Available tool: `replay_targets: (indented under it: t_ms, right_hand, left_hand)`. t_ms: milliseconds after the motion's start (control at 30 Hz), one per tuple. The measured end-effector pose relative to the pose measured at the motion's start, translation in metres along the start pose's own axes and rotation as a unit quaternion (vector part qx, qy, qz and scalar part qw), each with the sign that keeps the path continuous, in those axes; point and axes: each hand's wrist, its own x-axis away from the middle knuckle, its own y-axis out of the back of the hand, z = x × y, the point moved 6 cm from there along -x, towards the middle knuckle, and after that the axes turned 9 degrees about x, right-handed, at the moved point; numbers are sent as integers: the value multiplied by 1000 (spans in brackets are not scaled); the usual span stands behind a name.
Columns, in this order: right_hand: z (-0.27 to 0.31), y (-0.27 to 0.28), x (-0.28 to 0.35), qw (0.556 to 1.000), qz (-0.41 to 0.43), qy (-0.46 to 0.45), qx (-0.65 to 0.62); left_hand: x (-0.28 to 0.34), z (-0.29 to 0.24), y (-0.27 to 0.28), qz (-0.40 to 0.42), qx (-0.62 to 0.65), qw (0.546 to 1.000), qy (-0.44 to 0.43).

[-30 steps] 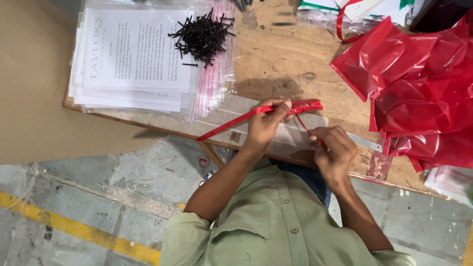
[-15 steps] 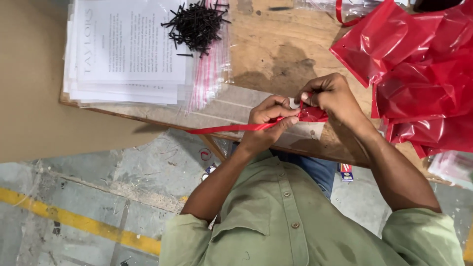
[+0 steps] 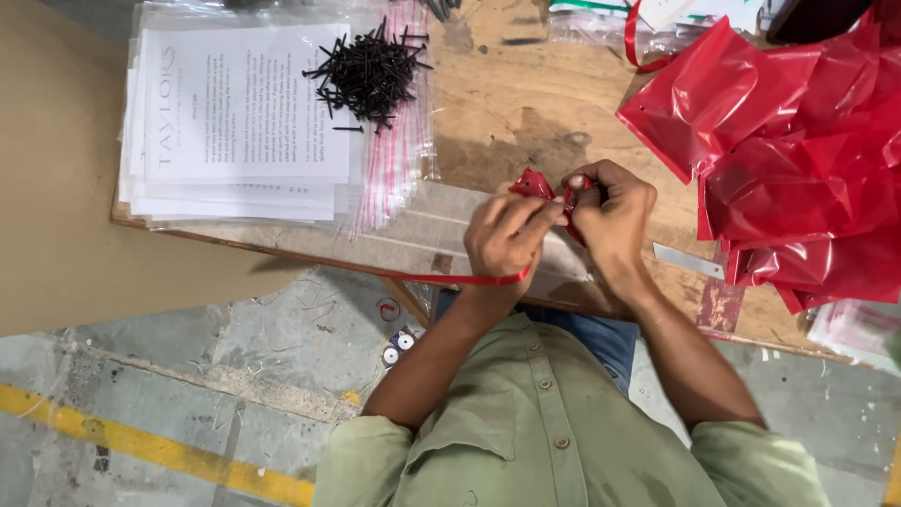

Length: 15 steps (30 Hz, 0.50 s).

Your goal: The person stands at a workbench filling red plastic bags with black screws from a pile on the table, then folds and seals the bag opening and ties it closed with a red ribbon, setting finished bags aside.

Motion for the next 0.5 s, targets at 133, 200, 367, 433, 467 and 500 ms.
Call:
replay_targets:
  t_ms: [133,200,367,433,467,500]
  right_hand:
    - [-1,-3,-1,998,-59,33,5]
    - [-13,-7,-4,997,-74,11,-25]
    - [-25,-13,-2,993,-63,-40,-90]
    - [-27,-17,-1,992,-62,-45,-103]
    - [-27,-18,1,990,-67,-41,-115]
    - [-27,-19,2,989,-72,-36,-126]
  left_hand:
    - [7,5,-7,4,38,998,40]
    - [5,2,-7,17,58,998,14]
    - [24,14,-14,-45,156,984,75]
    - [27,15,-16,-53,150,984,78]
    - [29,16,-17,-64,137,984,92]
    - [31,16,-18,-75,123,984,106]
